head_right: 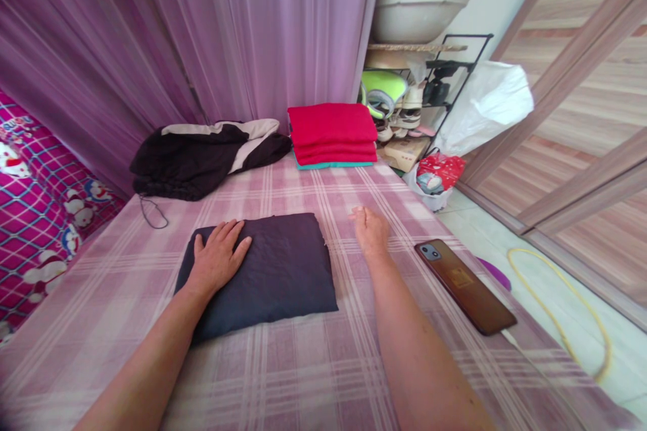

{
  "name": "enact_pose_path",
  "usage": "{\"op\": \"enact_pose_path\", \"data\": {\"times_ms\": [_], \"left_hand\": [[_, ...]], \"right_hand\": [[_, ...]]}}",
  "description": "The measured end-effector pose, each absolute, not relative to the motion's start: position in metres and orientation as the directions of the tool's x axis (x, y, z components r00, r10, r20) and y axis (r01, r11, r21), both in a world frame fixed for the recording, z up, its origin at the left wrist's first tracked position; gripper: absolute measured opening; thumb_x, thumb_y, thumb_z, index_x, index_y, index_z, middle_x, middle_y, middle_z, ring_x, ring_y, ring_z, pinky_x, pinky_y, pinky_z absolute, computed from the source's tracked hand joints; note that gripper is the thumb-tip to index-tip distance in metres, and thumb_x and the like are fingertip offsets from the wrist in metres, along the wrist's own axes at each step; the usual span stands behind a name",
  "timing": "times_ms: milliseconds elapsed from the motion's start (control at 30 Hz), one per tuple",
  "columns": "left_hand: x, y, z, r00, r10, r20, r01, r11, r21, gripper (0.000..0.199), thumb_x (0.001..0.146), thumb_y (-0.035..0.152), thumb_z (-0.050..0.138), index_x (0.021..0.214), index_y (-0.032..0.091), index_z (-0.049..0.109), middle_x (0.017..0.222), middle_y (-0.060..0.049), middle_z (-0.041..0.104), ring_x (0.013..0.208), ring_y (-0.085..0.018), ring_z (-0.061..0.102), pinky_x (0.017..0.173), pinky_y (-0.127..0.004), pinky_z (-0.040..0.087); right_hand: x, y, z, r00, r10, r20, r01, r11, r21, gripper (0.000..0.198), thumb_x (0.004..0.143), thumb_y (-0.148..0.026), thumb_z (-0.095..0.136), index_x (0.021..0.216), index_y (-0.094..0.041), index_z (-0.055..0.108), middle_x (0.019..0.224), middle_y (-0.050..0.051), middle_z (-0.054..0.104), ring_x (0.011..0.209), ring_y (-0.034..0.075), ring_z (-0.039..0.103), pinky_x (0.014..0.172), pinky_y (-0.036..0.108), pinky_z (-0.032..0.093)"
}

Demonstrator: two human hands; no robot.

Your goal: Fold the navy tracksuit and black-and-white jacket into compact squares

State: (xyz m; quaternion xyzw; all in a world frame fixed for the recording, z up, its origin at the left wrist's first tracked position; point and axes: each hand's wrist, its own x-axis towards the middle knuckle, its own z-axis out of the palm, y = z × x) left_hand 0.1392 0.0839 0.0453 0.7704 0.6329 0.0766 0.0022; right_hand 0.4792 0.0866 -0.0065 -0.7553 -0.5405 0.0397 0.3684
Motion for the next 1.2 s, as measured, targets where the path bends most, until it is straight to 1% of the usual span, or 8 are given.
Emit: {"op": "enact_pose_path", "data": {"times_ms": [100,267,367,500,633,867,1067,1200], "left_hand": [[0.139,0.084,0.046,0.187,0.975,0.119,0.974,-0.200,0.111,0.055,0.099,0.047,0.028,0.147,0.025,0.044,0.154,-0.010,0.043,0.144,-0.032,0.034,0.113,-0.069,0.022],[0.140,0.083,0.046,0.186,0.978,0.097,0.974,-0.197,0.116,0.056,0.099,0.048,0.026,0.147,0.024,0.043,0.155,-0.009,0.042,0.145,-0.031,0.033,0.114,-0.069,0.020],[0.139,0.083,0.046,0.187,0.977,0.104,0.974,-0.198,0.107,0.056,0.099,0.048,0.026,0.147,0.023,0.043,0.155,-0.009,0.041,0.145,-0.030,0.032,0.114,-0.069,0.020],[0.139,0.083,0.044,0.188,0.975,0.117,0.973,-0.201,0.110,0.055,0.099,0.047,0.026,0.146,0.024,0.044,0.155,-0.009,0.042,0.145,-0.030,0.034,0.114,-0.069,0.020],[0.139,0.083,0.044,0.192,0.973,0.128,0.974,-0.205,0.101,0.055,0.099,0.047,0.027,0.146,0.023,0.045,0.154,-0.010,0.043,0.144,-0.031,0.035,0.114,-0.069,0.021],[0.139,0.084,0.044,0.190,0.975,0.116,0.975,-0.201,0.096,0.055,0.099,0.047,0.027,0.147,0.023,0.044,0.155,-0.009,0.042,0.145,-0.031,0.033,0.114,-0.069,0.021],[0.139,0.084,0.044,0.188,0.976,0.106,0.974,-0.199,0.105,0.056,0.100,0.047,0.027,0.147,0.022,0.043,0.155,-0.009,0.042,0.145,-0.030,0.033,0.114,-0.069,0.020],[0.140,0.083,0.045,0.188,0.976,0.112,0.974,-0.199,0.104,0.056,0.099,0.047,0.027,0.147,0.022,0.044,0.155,-0.009,0.042,0.145,-0.031,0.033,0.114,-0.069,0.020]], "right_hand": [[0.476,0.087,-0.004,0.387,0.868,0.311,0.796,-0.145,-0.587,0.050,0.098,-0.038,0.028,0.095,-0.020,0.074,0.084,0.008,0.078,0.098,0.025,0.070,0.091,0.037,0.049],[0.479,0.087,-0.005,0.421,0.847,0.325,0.806,-0.186,-0.561,0.053,0.098,-0.037,0.024,0.093,-0.020,0.074,0.097,0.010,0.077,0.100,0.026,0.069,0.090,0.038,0.048],[0.483,0.087,-0.009,0.442,0.835,0.328,0.821,-0.230,-0.522,0.054,0.098,-0.039,0.025,0.087,-0.020,0.074,0.097,0.012,0.077,0.095,0.026,0.070,0.088,0.039,0.049],[0.486,0.089,-0.013,0.434,0.829,0.353,0.838,-0.227,-0.497,0.053,0.099,-0.039,0.025,0.091,-0.020,0.074,0.097,0.011,0.077,0.096,0.025,0.070,0.089,0.038,0.048],[0.486,0.089,-0.013,0.401,0.846,0.351,0.845,-0.193,-0.499,0.052,0.099,-0.038,0.026,0.090,-0.021,0.074,0.100,0.009,0.077,0.100,0.024,0.069,0.091,0.037,0.048],[0.487,0.088,-0.011,0.433,0.835,0.339,0.829,-0.222,-0.513,0.052,0.098,-0.037,0.025,0.092,-0.020,0.074,0.101,0.010,0.077,0.100,0.025,0.069,0.090,0.038,0.048],[0.487,0.084,-0.004,0.460,0.847,0.268,0.805,-0.270,-0.529,0.056,0.098,-0.039,0.023,0.088,-0.021,0.074,0.090,0.010,0.078,0.098,0.027,0.069,0.088,0.040,0.048],[0.485,0.083,0.000,0.485,0.845,0.226,0.790,-0.312,-0.527,0.053,0.098,-0.038,0.025,0.096,-0.019,0.074,0.080,0.009,0.077,0.095,0.026,0.070,0.087,0.039,0.048]]}}
